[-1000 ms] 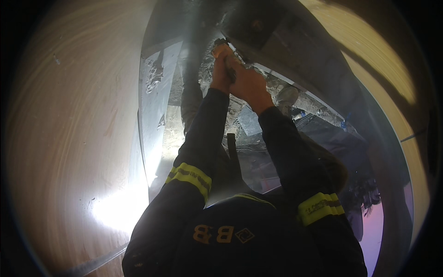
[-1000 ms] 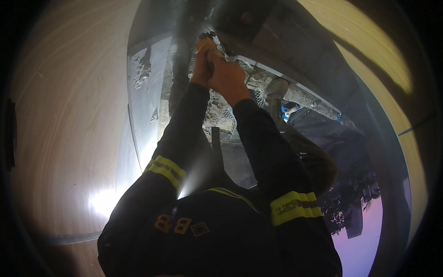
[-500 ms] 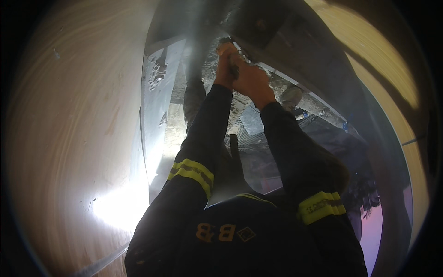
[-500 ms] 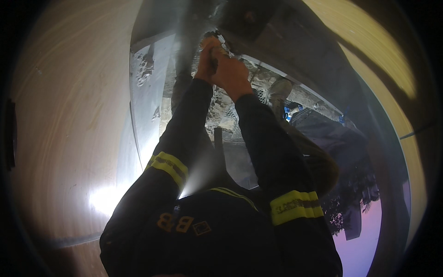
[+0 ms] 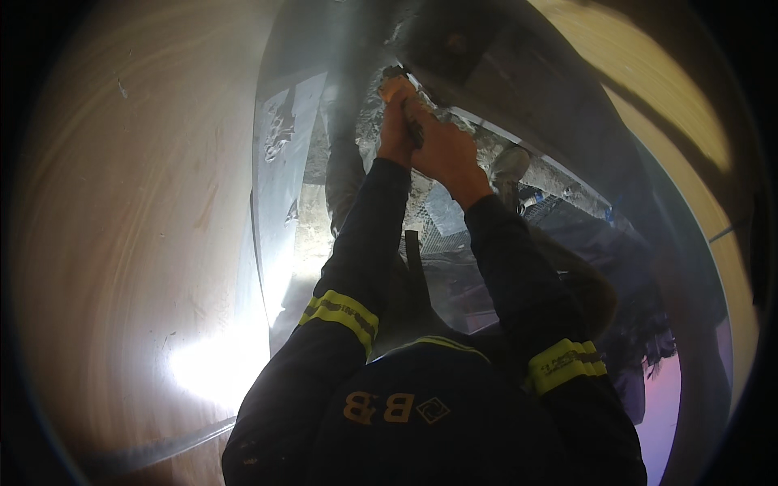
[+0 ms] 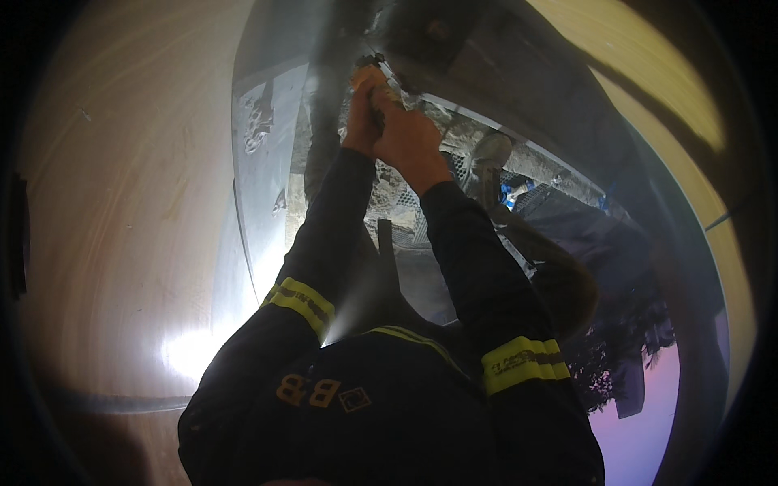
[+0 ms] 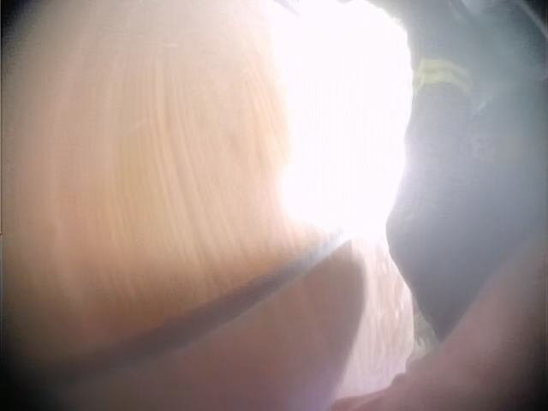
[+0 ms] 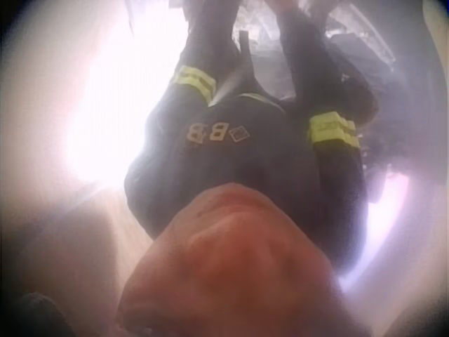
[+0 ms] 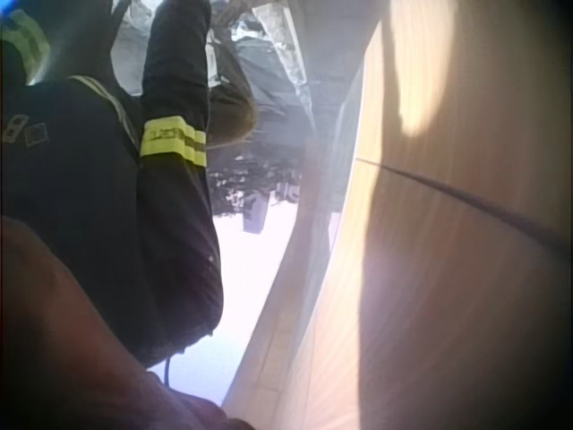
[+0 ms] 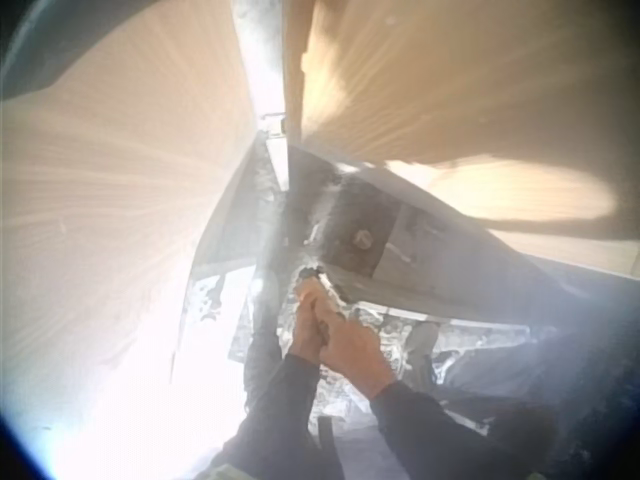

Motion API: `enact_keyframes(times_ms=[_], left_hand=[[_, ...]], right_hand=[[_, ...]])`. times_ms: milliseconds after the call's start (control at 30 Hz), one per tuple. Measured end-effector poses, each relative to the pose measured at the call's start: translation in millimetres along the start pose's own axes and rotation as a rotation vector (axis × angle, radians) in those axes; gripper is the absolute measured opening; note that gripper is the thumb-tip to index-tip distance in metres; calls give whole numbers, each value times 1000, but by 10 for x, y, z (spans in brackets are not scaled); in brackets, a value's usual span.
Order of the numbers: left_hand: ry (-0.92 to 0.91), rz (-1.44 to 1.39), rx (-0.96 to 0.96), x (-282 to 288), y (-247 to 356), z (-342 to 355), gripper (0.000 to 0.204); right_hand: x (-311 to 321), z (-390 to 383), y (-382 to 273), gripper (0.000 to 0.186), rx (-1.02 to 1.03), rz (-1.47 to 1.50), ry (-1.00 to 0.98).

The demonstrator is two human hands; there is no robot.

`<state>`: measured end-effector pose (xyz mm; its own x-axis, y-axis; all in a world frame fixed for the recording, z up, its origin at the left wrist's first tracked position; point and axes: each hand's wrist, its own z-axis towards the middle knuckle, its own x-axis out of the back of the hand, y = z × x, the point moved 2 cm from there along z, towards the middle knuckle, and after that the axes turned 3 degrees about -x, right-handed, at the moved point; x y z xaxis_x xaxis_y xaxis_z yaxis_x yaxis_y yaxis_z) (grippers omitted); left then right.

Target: The person uses a handheld cutting tool to cut through a concrete ceiling slab, creating a rectangular opening. After cutting, the person removes debris and climbs through the opening into the space above.

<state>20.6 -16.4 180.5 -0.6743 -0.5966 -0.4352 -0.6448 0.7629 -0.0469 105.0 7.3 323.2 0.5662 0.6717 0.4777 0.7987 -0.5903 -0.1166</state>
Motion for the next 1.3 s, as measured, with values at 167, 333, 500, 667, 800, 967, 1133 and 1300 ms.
enact_keyframes(times_ms=[167,333,500,667,800,967,1133,1300], left_hand=[[18,-1,7,-17,-21,1,35],[-36,-4,-36,99,-55,172,34],[-47,-33,33,254,-59,358,31],[-44,-32,53,212,-67,339,31],[6,-5,5,157,-40,207,30],[50,17,-6,-55,-26,-55,29],[26,36,-12,-85,3,-128,30],[1,11,-50,-66,-18,-56,28]], right_hand=[[-52,23,68,85,17,-11,9],[-132,160,131,86,74,11,41],[-208,296,112,82,68,-8,27],[-241,333,174,83,84,3,6],[-111,148,83,87,51,0,-3],[-34,-13,92,90,32,8,20],[-2,-60,75,89,10,-25,-10],[-56,-10,128,88,49,-26,15]])
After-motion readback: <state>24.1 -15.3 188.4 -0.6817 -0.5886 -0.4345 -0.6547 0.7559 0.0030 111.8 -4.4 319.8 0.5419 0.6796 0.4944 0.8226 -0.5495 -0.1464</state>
